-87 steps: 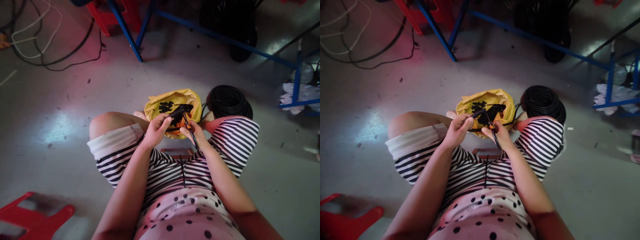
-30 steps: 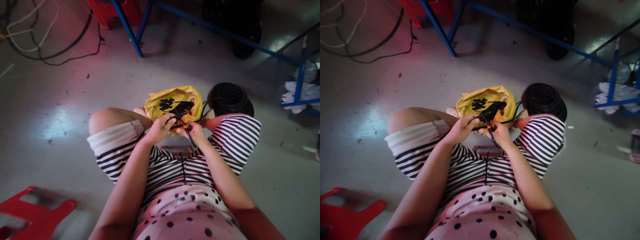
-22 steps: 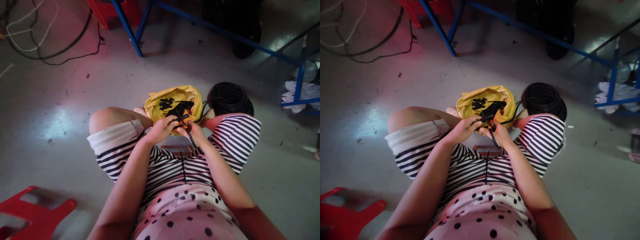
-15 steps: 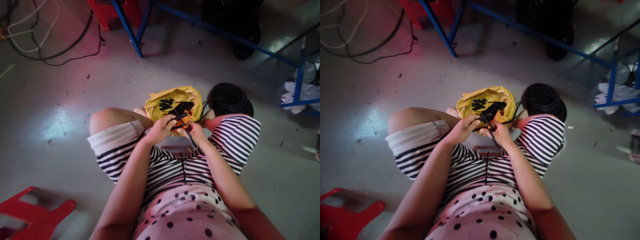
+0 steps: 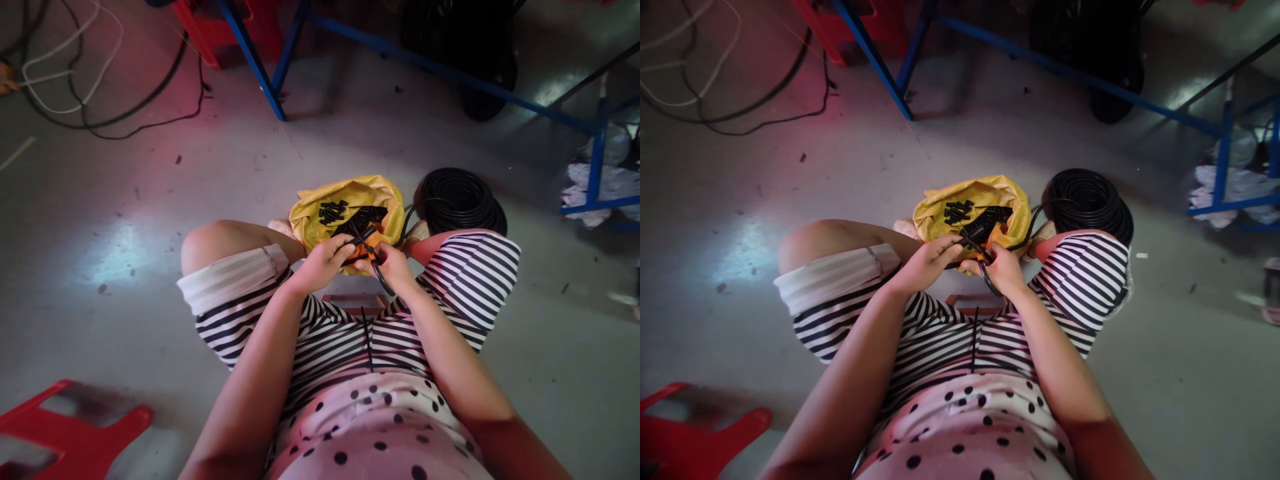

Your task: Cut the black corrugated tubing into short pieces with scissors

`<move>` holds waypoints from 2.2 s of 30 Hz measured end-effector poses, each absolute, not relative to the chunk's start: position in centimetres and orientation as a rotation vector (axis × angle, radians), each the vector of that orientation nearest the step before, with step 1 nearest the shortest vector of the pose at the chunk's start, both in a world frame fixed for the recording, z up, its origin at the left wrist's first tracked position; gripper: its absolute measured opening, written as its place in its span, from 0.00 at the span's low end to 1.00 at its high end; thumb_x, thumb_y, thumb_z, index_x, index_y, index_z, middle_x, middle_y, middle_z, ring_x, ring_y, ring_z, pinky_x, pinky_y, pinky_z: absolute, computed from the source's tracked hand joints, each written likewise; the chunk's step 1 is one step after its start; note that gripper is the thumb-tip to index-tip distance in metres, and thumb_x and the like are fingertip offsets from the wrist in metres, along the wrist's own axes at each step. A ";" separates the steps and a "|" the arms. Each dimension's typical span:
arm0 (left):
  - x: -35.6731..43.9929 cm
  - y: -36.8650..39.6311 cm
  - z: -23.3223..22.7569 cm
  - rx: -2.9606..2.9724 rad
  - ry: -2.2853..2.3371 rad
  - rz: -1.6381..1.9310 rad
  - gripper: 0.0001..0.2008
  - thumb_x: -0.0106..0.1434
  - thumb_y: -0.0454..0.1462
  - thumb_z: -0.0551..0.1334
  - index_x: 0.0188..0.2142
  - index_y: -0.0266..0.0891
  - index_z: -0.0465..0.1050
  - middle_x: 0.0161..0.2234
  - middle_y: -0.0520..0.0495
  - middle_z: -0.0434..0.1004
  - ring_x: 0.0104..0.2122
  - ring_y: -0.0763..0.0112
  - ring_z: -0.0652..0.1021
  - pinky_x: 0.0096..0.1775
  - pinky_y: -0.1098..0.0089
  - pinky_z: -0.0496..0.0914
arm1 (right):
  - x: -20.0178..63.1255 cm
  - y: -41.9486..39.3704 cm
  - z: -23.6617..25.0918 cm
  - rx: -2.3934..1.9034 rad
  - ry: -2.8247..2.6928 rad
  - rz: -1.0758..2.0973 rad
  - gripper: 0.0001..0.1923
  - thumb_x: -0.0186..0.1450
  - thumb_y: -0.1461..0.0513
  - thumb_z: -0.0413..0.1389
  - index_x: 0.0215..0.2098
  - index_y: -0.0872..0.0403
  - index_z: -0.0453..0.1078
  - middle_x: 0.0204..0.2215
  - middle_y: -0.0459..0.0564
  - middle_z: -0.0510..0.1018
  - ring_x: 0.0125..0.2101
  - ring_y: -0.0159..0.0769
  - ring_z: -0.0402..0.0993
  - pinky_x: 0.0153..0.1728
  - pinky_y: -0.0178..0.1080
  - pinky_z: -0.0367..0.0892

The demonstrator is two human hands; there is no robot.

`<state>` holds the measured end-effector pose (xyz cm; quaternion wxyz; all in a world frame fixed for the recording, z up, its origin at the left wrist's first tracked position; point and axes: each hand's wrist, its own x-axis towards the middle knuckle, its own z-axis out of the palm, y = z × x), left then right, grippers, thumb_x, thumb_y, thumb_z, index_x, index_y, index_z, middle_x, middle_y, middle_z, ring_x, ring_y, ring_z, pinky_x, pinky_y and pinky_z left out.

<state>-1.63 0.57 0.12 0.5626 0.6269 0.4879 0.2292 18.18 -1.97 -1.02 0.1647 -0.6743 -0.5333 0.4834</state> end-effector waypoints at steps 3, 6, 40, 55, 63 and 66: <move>-1.7 0.5 -0.1 1.442 1.153 0.580 0.18 0.71 0.48 0.54 0.44 0.38 0.74 0.37 0.46 0.78 0.38 0.66 0.77 0.43 0.67 0.71 | 18.2 -1.8 -1.1 -1.920 -1.543 1.329 0.32 0.48 0.35 0.64 0.24 0.50 0.59 0.21 0.41 0.63 0.25 0.32 0.56 0.26 0.36 0.52; -1.8 0.5 -0.5 1.415 1.170 0.591 0.18 0.71 0.48 0.54 0.44 0.37 0.73 0.38 0.46 0.77 0.39 0.67 0.76 0.44 0.68 0.71 | 18.3 -1.7 -1.3 -1.914 -1.569 1.334 0.32 0.48 0.35 0.64 0.24 0.50 0.59 0.20 0.41 0.62 0.24 0.32 0.56 0.26 0.36 0.52; -2.3 0.5 -0.5 1.358 1.029 0.470 0.18 0.71 0.50 0.55 0.43 0.37 0.72 0.35 0.48 0.74 0.36 0.68 0.73 0.39 0.69 0.68 | 19.3 -1.2 -0.4 -1.892 -1.800 1.372 0.27 0.51 0.41 0.67 0.29 0.51 0.63 0.23 0.42 0.69 0.25 0.32 0.61 0.26 0.35 0.53; -1.5 0.1 -1.0 1.348 1.095 0.505 0.15 0.68 0.48 0.57 0.43 0.39 0.67 0.39 0.47 0.75 0.39 0.66 0.76 0.42 0.65 0.71 | 19.0 -1.0 -1.4 -1.812 -1.390 1.403 0.25 0.49 0.44 0.70 0.28 0.51 0.66 0.22 0.42 0.69 0.24 0.32 0.63 0.26 0.35 0.58; -0.6 -0.7 0.4 1.333 1.071 0.501 0.24 0.64 0.46 0.65 0.53 0.40 0.62 0.47 0.41 0.77 0.49 0.59 0.78 0.53 0.55 0.72 | 17.8 -1.5 -0.6 -1.541 -1.003 1.619 0.18 0.51 0.52 0.69 0.32 0.53 0.71 0.25 0.42 0.71 0.25 0.32 0.68 0.28 0.36 0.65; -2.3 -2.5 4.4 1.389 1.148 0.685 0.22 0.62 0.48 0.68 0.50 0.41 0.70 0.48 0.40 0.76 0.53 0.54 0.76 0.58 0.52 0.69 | 18.0 -1.5 -0.3 -1.564 -0.917 1.571 0.17 0.51 0.54 0.69 0.32 0.53 0.70 0.24 0.42 0.73 0.24 0.32 0.70 0.28 0.36 0.66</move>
